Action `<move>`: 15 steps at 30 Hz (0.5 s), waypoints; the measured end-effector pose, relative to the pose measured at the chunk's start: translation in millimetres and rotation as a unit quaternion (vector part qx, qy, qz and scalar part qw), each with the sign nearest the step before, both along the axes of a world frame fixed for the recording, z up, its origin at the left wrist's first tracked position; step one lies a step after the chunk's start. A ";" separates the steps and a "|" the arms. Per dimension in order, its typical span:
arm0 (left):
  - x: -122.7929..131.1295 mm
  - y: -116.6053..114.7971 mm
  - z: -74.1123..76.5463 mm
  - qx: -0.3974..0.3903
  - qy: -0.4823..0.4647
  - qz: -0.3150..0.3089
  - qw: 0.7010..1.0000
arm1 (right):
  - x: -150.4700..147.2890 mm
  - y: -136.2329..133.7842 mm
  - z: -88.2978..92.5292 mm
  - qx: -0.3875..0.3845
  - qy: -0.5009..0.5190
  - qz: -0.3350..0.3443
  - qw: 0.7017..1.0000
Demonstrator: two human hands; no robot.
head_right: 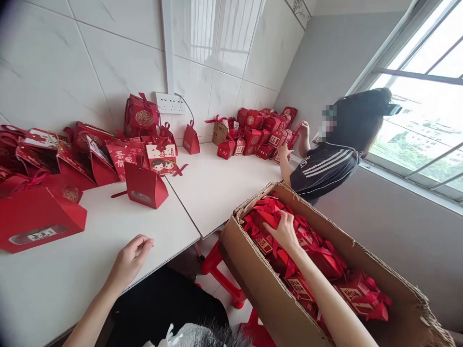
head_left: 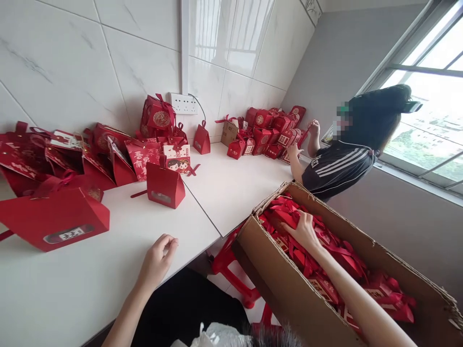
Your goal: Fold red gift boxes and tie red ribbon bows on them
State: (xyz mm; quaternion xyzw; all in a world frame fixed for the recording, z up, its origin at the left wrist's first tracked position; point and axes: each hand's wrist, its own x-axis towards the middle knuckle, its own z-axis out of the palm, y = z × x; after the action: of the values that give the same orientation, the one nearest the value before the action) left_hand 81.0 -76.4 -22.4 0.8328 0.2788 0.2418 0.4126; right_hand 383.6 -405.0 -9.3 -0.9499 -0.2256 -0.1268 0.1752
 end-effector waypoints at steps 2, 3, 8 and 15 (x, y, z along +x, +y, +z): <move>0.1 -0.3 -1.3 0.003 -0.009 0.002 1.000 | 8.1 17.4 -20.9 -0.012 -0.003 -0.001 1.000; 0.2 -0.7 -2.3 0.005 -0.014 0.003 1.000 | 10.9 24.5 -28.0 -0.020 -0.007 0.003 1.000; 0.2 -4.6 -9.0 0.012 -0.031 0.007 0.999 | 17.3 39.3 -25.8 -0.097 -0.017 0.017 0.995; -0.4 -10.9 -5.4 -0.008 -0.014 0.003 1.000 | -0.1 95.6 55.9 -0.152 -0.075 0.101 0.980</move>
State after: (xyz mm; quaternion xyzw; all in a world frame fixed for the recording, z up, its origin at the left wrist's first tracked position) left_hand 80.6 -87.2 -27.8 0.8249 0.2776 0.2526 0.4227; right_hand 383.5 -309.4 46.6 -0.9258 -0.3490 -0.1433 0.0230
